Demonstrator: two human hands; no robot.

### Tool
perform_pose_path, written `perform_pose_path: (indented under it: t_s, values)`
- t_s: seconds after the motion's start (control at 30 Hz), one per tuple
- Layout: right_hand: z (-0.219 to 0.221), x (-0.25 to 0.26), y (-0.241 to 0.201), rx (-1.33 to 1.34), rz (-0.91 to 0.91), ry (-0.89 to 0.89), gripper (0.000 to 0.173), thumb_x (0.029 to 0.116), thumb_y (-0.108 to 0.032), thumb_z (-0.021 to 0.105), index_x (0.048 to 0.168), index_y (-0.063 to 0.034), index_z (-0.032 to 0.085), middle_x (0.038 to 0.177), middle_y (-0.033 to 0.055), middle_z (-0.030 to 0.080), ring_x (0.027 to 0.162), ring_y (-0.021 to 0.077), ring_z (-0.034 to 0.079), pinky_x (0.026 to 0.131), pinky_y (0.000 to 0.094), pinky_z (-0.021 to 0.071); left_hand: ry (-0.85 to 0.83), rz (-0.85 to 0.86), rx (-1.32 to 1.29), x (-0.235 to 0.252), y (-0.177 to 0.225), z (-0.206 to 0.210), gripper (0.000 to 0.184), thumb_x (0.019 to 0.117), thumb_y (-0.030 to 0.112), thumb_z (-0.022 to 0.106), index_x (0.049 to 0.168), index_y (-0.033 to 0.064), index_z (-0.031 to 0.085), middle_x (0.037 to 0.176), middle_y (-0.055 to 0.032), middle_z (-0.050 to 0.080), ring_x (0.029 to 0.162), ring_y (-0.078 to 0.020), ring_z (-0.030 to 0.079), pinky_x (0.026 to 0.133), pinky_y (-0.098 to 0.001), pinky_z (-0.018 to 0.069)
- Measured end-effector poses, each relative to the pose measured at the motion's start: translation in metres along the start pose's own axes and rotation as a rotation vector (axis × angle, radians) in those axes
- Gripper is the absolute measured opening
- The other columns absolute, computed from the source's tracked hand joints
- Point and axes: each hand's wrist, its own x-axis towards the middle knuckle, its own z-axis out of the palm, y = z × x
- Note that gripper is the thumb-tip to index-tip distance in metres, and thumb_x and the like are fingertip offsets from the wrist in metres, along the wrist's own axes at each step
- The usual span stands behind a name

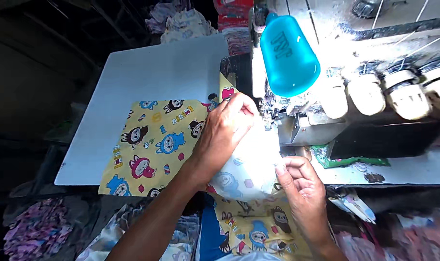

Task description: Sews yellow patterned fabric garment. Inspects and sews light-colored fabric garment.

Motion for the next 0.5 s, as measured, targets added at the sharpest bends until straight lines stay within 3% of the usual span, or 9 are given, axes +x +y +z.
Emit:
perform_pose_path:
  t_s: [0.1,0.2,0.27,0.33,0.4,0.47,0.5]
  values:
    - [0.000,0.002,-0.006,-0.024,-0.037,-0.007,0.024,0.0958,0.001,0.061,0.119,0.0029,0.054,0.092,-0.0027,0.073,0.076,-0.0035,0.067,0.069,0.0109,0.0557,0.017,0.008,-0.013,0.008,-0.007,0.005,0.013,0.0948,0.010,0.068,0.103,0.0045,0.060,0.086,-0.0063,0.059,0.075,-0.0127,0.056,0.067,-0.0241,0.0448]
    - [0.002,0.008,-0.009,-0.063,-0.067,0.001,0.028,0.0939,-0.001,0.063,0.120,0.0007,0.052,0.086,-0.0042,0.071,0.070,-0.0041,0.063,0.064,0.0105,0.0520,0.060,0.024,-0.019,0.028,-0.027,0.011,0.016,0.0959,0.012,0.067,0.105,-0.0018,0.065,0.094,-0.0146,0.068,0.088,-0.0210,0.065,0.083,-0.0324,0.0509]
    - [0.004,0.010,-0.012,-0.053,-0.059,-0.001,0.034,0.0936,0.000,0.065,0.125,-0.0009,0.051,0.086,-0.0036,0.071,0.070,-0.0027,0.063,0.064,0.0114,0.0522,0.115,0.013,0.010,0.038,-0.036,0.010,0.020,0.0959,0.012,0.067,0.106,-0.0051,0.065,0.099,-0.0198,0.068,0.093,-0.0279,0.067,0.087,-0.0400,0.0524]
    - [0.003,0.002,-0.017,0.005,0.024,-0.018,0.044,0.0938,0.001,0.065,0.134,-0.0015,0.048,0.087,-0.0023,0.072,0.070,-0.0014,0.065,0.063,0.0114,0.0532,0.170,-0.099,0.036,0.031,-0.035,-0.001,0.023,0.0957,0.015,0.069,0.107,-0.0038,0.066,0.096,-0.0176,0.068,0.086,-0.0249,0.066,0.081,-0.0394,0.0530]
    - [-0.004,-0.019,-0.019,0.025,0.142,-0.135,0.046,0.0972,-0.006,0.063,0.139,0.0000,0.046,0.091,-0.0037,0.074,0.074,-0.0019,0.068,0.066,0.0138,0.0558,0.111,-0.305,-0.040,-0.001,-0.025,-0.025,0.027,0.1026,0.025,0.061,0.101,-0.0010,0.066,0.081,-0.0101,0.066,0.066,-0.0152,0.062,0.064,-0.0328,0.0536]
    - [-0.013,-0.055,-0.020,0.037,0.208,-0.381,0.034,0.0997,-0.017,0.063,0.126,0.0017,0.056,0.097,-0.0056,0.073,0.085,-0.0029,0.069,0.076,0.0175,0.0587,-0.134,-0.547,-0.217,-0.063,-0.017,-0.044,0.056,0.1109,0.044,0.037,0.086,0.0023,0.066,0.069,-0.0065,0.068,0.050,-0.0128,0.061,0.049,-0.0297,0.0530]
    - [-0.015,-0.073,-0.023,0.062,0.191,-0.525,0.025,0.1008,-0.021,0.064,0.113,0.0004,0.064,0.093,-0.0042,0.073,0.086,-0.0030,0.069,0.077,0.0180,0.0584,-0.321,-0.704,-0.329,-0.095,-0.016,-0.045,0.069,0.1112,0.049,0.027,0.087,-0.0017,0.067,0.070,-0.0091,0.070,0.054,-0.0159,0.066,0.053,-0.0330,0.0571]
